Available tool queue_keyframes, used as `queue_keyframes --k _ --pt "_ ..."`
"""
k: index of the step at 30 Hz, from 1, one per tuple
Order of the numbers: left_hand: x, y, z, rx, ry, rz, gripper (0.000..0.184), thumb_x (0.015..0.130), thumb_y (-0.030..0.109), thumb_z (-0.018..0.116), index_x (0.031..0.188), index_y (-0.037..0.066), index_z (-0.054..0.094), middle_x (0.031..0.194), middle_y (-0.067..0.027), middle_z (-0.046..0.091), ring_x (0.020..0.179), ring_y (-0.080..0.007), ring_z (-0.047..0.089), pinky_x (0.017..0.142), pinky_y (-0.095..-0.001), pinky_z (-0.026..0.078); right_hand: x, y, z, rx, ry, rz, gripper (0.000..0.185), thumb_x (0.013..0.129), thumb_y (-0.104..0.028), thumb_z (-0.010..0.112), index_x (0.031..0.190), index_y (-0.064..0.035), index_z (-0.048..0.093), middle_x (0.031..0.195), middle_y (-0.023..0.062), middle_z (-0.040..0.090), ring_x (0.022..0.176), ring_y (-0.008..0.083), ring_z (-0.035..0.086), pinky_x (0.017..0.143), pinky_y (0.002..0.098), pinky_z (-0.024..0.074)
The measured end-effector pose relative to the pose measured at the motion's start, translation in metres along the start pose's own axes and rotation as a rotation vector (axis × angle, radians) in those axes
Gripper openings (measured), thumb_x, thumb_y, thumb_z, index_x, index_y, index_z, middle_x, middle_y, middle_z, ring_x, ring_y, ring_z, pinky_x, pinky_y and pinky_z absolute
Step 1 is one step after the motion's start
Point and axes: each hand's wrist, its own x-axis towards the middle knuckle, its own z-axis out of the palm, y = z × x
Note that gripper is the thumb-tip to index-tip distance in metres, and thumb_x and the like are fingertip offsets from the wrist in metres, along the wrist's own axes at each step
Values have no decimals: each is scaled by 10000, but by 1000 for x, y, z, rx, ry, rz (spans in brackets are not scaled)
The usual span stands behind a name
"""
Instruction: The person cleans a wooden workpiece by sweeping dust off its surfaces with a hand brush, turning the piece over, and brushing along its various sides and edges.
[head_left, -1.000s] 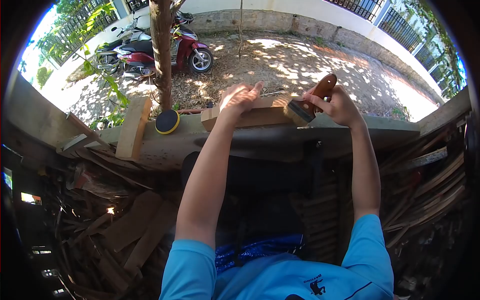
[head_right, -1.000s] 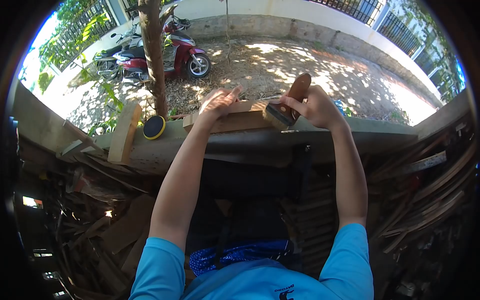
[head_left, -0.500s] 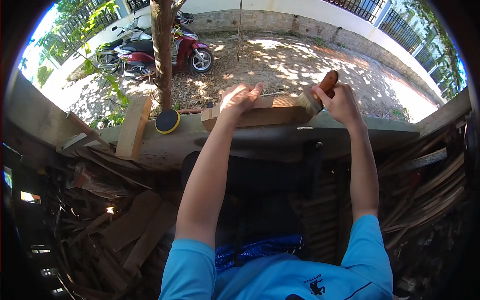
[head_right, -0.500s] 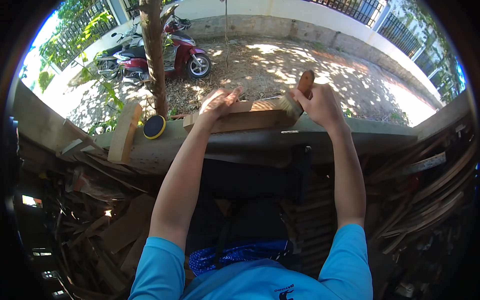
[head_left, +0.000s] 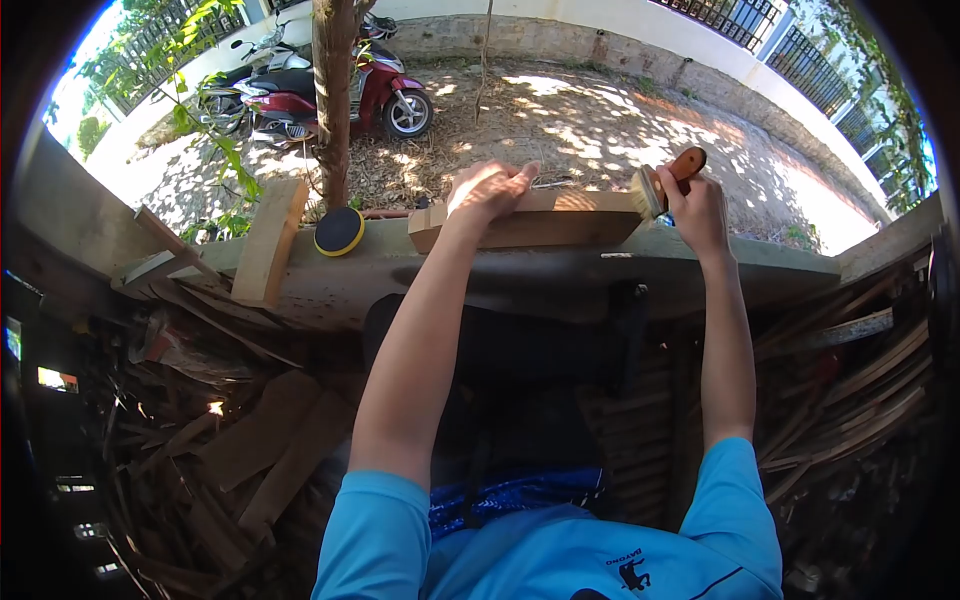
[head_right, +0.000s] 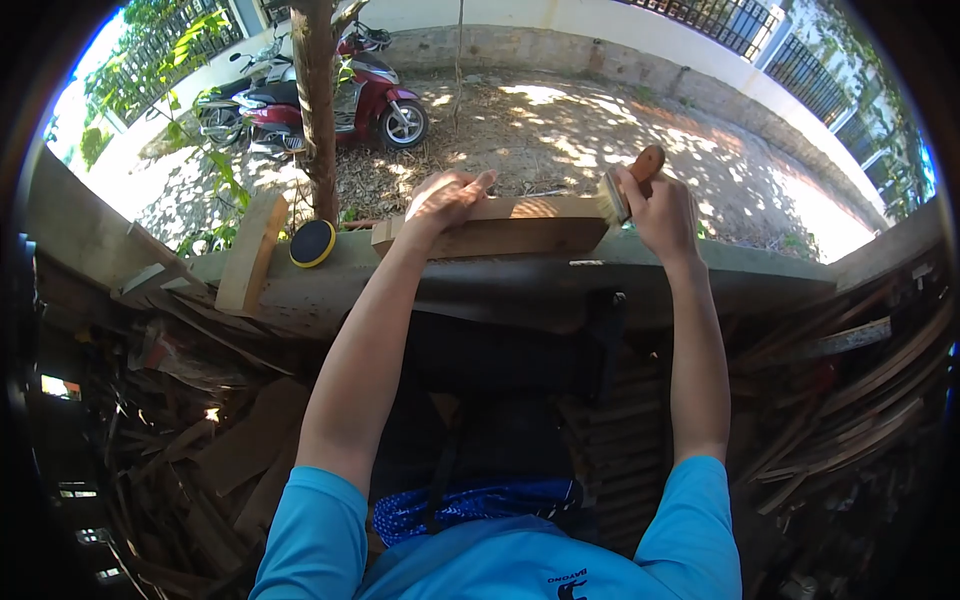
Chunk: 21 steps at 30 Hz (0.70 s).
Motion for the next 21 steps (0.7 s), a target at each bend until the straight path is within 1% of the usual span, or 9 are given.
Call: queue_keyframes --k 1,5,8,9,13,16,17,20,21 --pt "-1 1 -2 -14 -7 -3 704 956 748 454 1093 145 789 1164 -144 749 1153 -365 678 1028 -470 498 -7 -24 -6 -139 23 -29 264 983 -323 677 967 -71 752 883 150 744 836 323 723 707 391 551" --pt "-4 6 -7 -14 -38 0 700 948 759 454 1080 163 794 1144 -139 754 1150 -350 679 1022 -463 496 -17 -41 5 -83 -37 -397 168 994 -254 667 1003 -119 767 922 121 752 795 276 718 699 401 542" --pt "0 1 -4 17 -31 3 707 938 774 449 1079 172 793 1104 -141 757 1134 -344 678 1008 -460 491 -13 -36 9 520 -305 -291 189 998 -269 669 1057 -119 767 936 94 762 774 231 710 691 377 528" --pt "0 1 -4 18 -33 12 709 937 775 448 1071 171 794 1087 -142 760 1126 -348 681 1003 -462 493 -14 -45 1 494 -372 -231 215 996 -289 679 1077 -112 772 925 75 770 773 193 707 690 357 518" --pt "2 4 -7 33 -77 -1 667 957 737 453 1047 177 805 1130 -150 757 1153 -362 680 1024 -482 498 -8 -44 12 195 -42 -279 185 975 -275 708 1069 -127 767 959 90 772 753 241 723 670 356 537" --pt "1 2 -3 29 -18 20 669 951 741 461 1048 175 804 1132 -153 756 1149 -372 679 1024 -484 498 -10 -50 13 69 19 -323 157 964 -240 721 1065 -128 766 972 91 771 729 261 722 668 344 550" --pt "2 0 -2 28 -15 15 669 950 742 462 1049 175 804 1134 -153 755 1148 -374 678 1024 -484 499 -10 -46 16 236 -46 -362 141 958 -207 724 1061 -123 768 966 75 770 720 237 719 675 327 555" --pt "2 0 -1 6 -27 7 673 947 746 465 1053 173 803 1139 -153 754 1150 -379 676 1025 -484 498 -10 -40 10 626 -377 -110 140 960 -188 720 1071 -115 767 949 79 767 735 217 716 682 311 550" --pt "2 0 -3 -9 -44 10 674 946 747 467 1055 172 802 1140 -152 754 1153 -380 674 1026 -484 498 -10 -41 10 696 -327 -200 143 968 -204 716 1064 -112 771 892 93 759 726 207 709 673 296 535"
